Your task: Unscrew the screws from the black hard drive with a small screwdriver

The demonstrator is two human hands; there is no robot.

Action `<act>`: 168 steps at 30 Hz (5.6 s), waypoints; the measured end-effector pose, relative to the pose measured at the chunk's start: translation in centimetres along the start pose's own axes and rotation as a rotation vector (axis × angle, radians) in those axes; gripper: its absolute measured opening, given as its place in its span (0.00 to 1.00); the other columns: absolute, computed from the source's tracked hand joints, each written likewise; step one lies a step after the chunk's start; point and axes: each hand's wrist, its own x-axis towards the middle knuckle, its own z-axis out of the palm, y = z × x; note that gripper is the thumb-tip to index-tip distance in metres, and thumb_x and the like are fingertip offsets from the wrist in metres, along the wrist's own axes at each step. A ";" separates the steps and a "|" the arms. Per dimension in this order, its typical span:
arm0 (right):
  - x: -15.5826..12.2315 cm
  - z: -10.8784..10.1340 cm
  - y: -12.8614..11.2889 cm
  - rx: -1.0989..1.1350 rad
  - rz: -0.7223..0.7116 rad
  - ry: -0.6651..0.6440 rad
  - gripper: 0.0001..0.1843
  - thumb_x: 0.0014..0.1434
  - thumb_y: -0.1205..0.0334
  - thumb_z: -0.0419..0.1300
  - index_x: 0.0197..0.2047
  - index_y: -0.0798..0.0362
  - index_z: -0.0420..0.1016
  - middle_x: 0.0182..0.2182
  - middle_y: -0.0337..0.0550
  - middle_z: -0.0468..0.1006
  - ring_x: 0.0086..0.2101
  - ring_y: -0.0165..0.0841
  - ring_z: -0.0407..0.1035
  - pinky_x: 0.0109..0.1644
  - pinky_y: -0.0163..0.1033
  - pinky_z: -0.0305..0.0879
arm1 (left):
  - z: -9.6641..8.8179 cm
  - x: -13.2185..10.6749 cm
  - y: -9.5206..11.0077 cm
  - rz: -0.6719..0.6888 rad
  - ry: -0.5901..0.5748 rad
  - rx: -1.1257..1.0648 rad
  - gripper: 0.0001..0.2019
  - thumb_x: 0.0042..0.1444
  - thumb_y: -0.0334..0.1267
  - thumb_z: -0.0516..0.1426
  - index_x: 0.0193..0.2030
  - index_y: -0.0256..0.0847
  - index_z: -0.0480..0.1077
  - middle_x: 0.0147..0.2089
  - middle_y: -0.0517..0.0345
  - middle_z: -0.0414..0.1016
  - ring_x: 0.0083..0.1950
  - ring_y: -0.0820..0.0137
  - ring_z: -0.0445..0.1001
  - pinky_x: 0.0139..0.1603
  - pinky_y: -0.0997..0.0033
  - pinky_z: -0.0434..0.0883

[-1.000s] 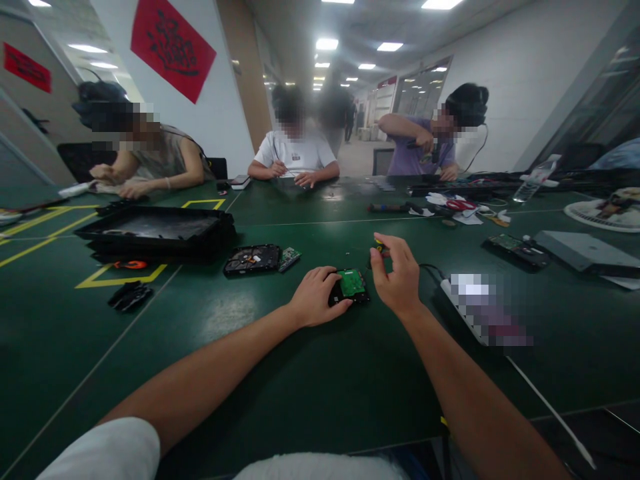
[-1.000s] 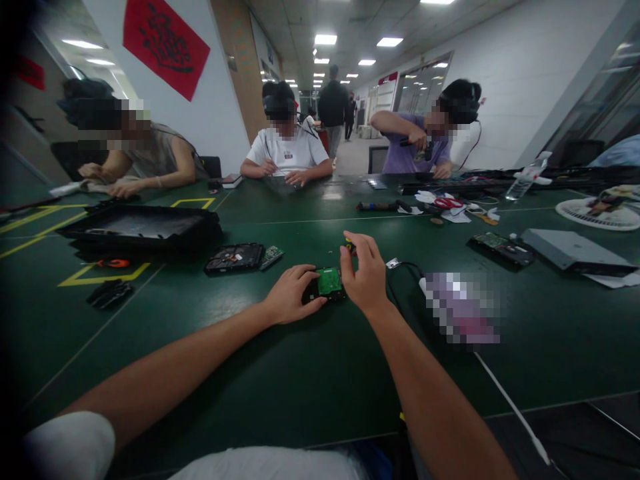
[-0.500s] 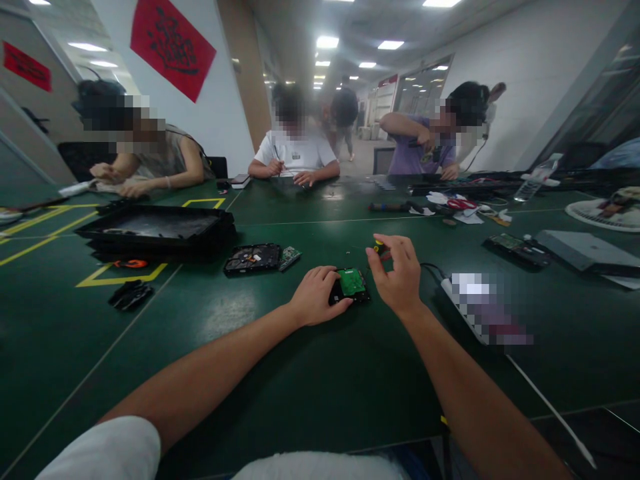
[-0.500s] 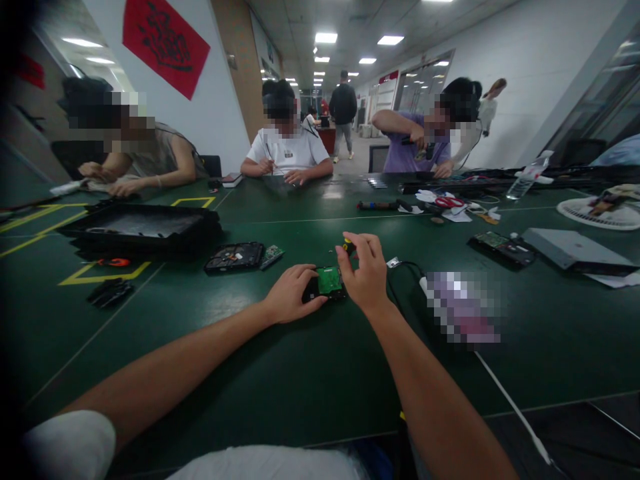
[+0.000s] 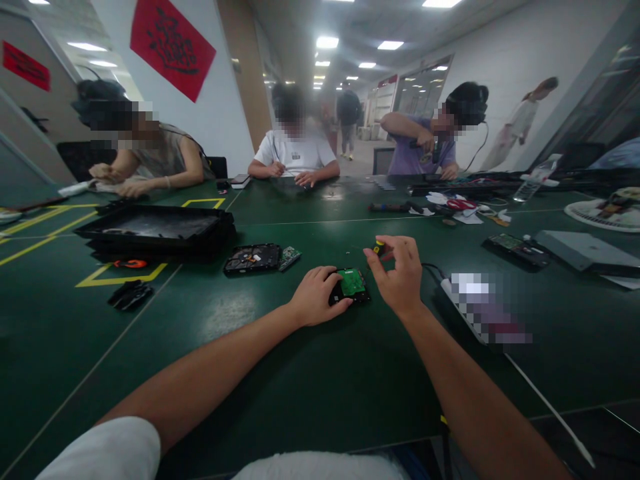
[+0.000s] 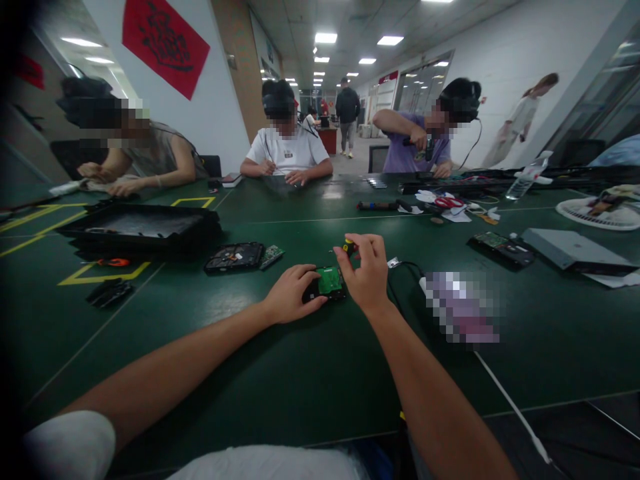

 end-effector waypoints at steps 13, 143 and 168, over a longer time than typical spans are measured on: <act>-0.1 0.2 0.1 0.017 0.013 0.003 0.15 0.65 0.57 0.65 0.54 0.50 0.73 0.47 0.49 0.76 0.41 0.39 0.75 0.41 0.46 0.78 | -0.4 0.1 0.2 -0.002 -0.003 0.001 0.28 0.61 0.59 0.59 0.59 0.40 0.71 0.63 0.40 0.71 0.63 0.49 0.71 0.65 0.45 0.69; -0.2 0.2 -0.1 -0.013 -0.018 -0.086 0.18 0.69 0.57 0.59 0.61 0.46 0.71 0.50 0.51 0.74 0.48 0.42 0.72 0.51 0.51 0.75 | -0.3 0.0 0.3 -0.016 -0.008 -0.018 0.28 0.61 0.59 0.59 0.60 0.42 0.70 0.63 0.41 0.71 0.64 0.49 0.70 0.65 0.43 0.69; -0.4 0.3 0.1 0.001 -0.024 -0.116 0.23 0.72 0.60 0.53 0.68 0.47 0.66 0.55 0.52 0.75 0.53 0.43 0.72 0.56 0.55 0.74 | -0.4 0.1 0.3 -0.011 -0.018 -0.016 0.28 0.62 0.59 0.58 0.60 0.42 0.70 0.63 0.41 0.70 0.64 0.48 0.70 0.65 0.43 0.69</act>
